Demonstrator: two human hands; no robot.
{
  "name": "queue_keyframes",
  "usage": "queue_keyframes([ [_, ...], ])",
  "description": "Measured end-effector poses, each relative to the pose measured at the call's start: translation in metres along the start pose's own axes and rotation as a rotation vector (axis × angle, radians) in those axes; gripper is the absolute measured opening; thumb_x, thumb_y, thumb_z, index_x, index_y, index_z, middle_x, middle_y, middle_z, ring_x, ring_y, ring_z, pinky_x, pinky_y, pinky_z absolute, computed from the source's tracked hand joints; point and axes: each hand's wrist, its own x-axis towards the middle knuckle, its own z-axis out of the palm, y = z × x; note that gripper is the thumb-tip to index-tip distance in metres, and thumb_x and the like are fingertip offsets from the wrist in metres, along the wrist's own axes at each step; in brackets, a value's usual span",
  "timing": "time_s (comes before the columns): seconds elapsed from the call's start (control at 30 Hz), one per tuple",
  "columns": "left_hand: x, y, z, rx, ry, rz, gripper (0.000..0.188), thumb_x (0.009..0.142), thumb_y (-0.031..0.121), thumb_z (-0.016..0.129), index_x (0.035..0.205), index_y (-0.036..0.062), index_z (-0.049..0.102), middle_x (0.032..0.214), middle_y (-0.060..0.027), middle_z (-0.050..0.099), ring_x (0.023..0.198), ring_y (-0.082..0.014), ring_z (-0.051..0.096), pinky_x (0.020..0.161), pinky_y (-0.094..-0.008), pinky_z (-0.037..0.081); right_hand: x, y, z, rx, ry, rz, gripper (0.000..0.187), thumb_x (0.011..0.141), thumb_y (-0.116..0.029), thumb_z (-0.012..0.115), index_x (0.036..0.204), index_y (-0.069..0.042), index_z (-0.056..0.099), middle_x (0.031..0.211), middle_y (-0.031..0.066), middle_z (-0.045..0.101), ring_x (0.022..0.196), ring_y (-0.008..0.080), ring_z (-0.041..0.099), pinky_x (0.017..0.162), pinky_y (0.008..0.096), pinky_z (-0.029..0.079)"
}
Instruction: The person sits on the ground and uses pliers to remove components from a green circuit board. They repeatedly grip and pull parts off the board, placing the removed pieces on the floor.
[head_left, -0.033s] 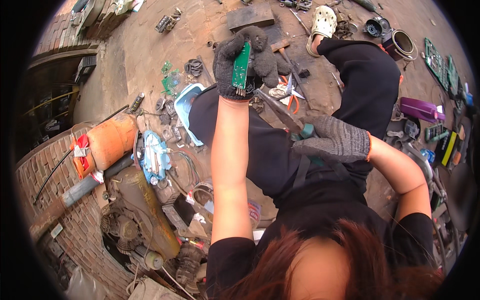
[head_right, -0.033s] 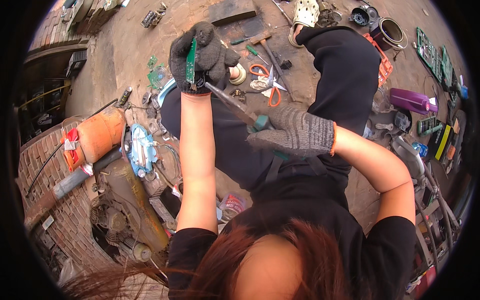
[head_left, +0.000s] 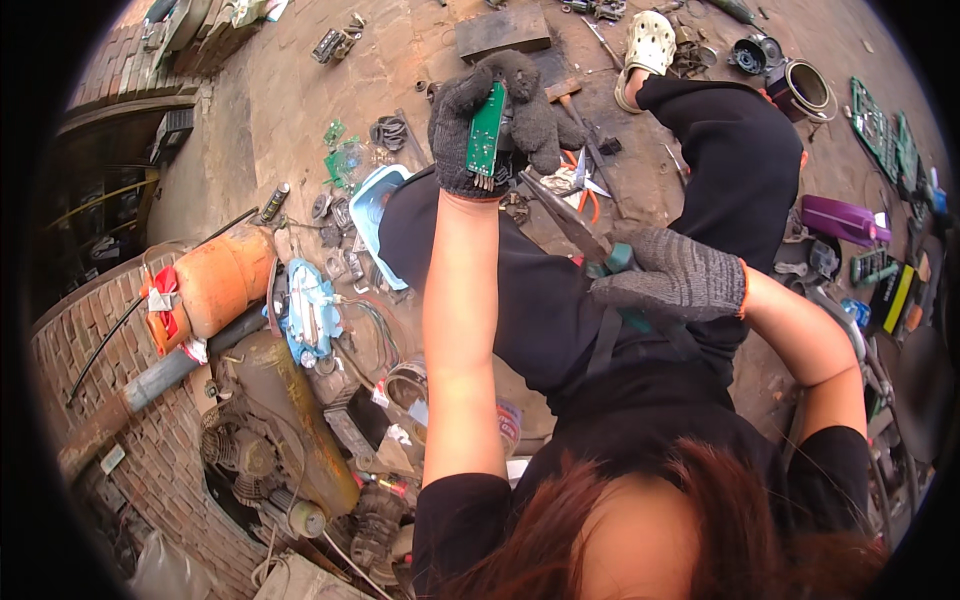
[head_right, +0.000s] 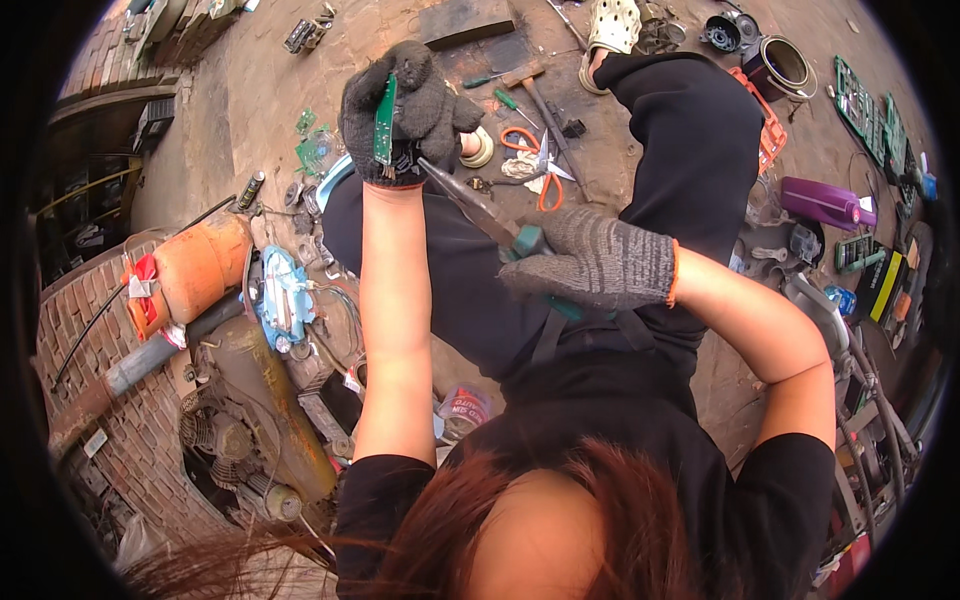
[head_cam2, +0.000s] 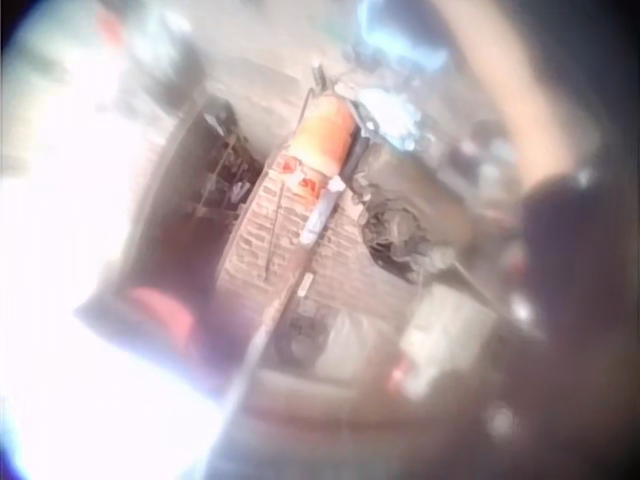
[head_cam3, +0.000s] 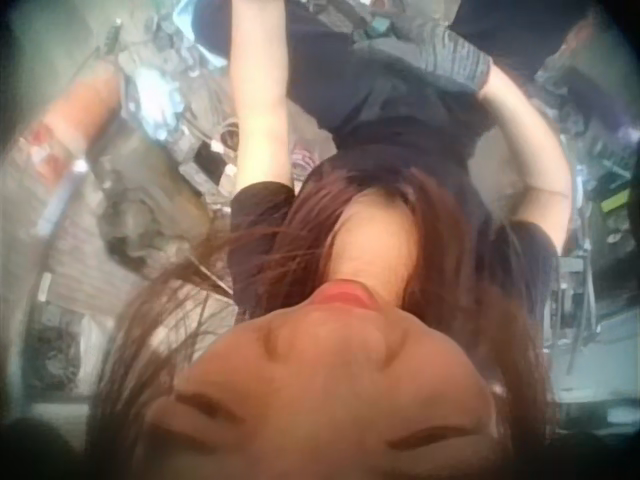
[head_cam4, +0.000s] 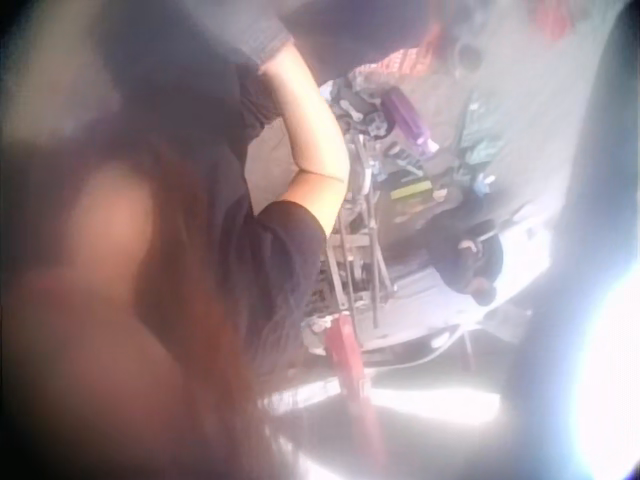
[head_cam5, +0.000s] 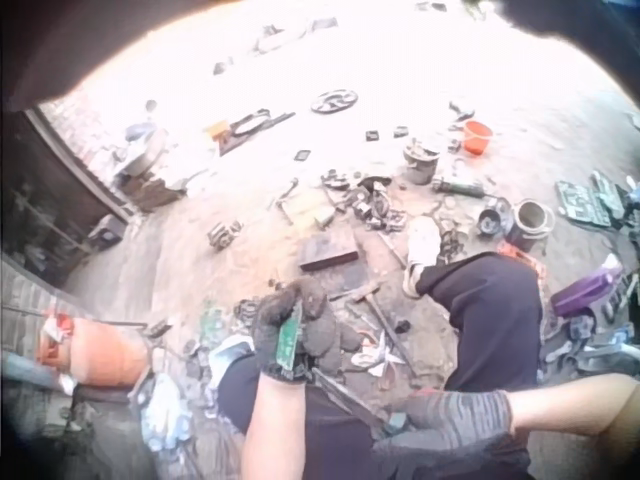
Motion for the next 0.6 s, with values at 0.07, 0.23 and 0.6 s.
queue_keyframes([
  [0.07,-0.001,0.0,0.001,0.019,0.014,0.002,0.037,0.092,0.031,0.044,0.096,-0.0055,0.051,0.063,-0.019,0.056,0.05,-0.0344,0.058,0.056,-0.0464,0.052,-0.002,0.007,-0.008,-0.11,0.007,-0.095,0.039,0.086,-0.035,0.062,0.108,-0.003,0.059,0.087,0.0154,0.062,0.081,0.0267,0.061,0.074,0.036,0.048],
  [0.23,0.0,-0.005,0.0,0.129,0.092,0.014,0.037,0.091,0.027,0.046,0.099,-0.0084,0.052,0.064,-0.0213,0.056,0.05,-0.0356,0.058,0.045,-0.043,0.05,0.001,-0.006,-0.019,-0.11,-0.079,0.058,0.041,0.085,-0.039,0.062,0.102,-0.001,0.06,0.083,0.0166,0.062,0.079,0.0277,0.063,0.072,0.0366,0.049],
  [0.6,0.0,-0.004,0.003,0.25,0.102,-0.042,0.041,0.089,0.028,0.049,0.099,-0.0112,0.052,0.069,-0.0236,0.057,0.053,-0.0377,0.06,0.054,-0.0456,0.053,-0.004,-0.009,-0.023,0.013,-0.118,0.044,0.035,0.088,-0.034,0.061,0.094,0.0,0.06,0.065,0.0077,0.059,0.059,0.0145,0.06,0.057,0.0303,0.048],
])
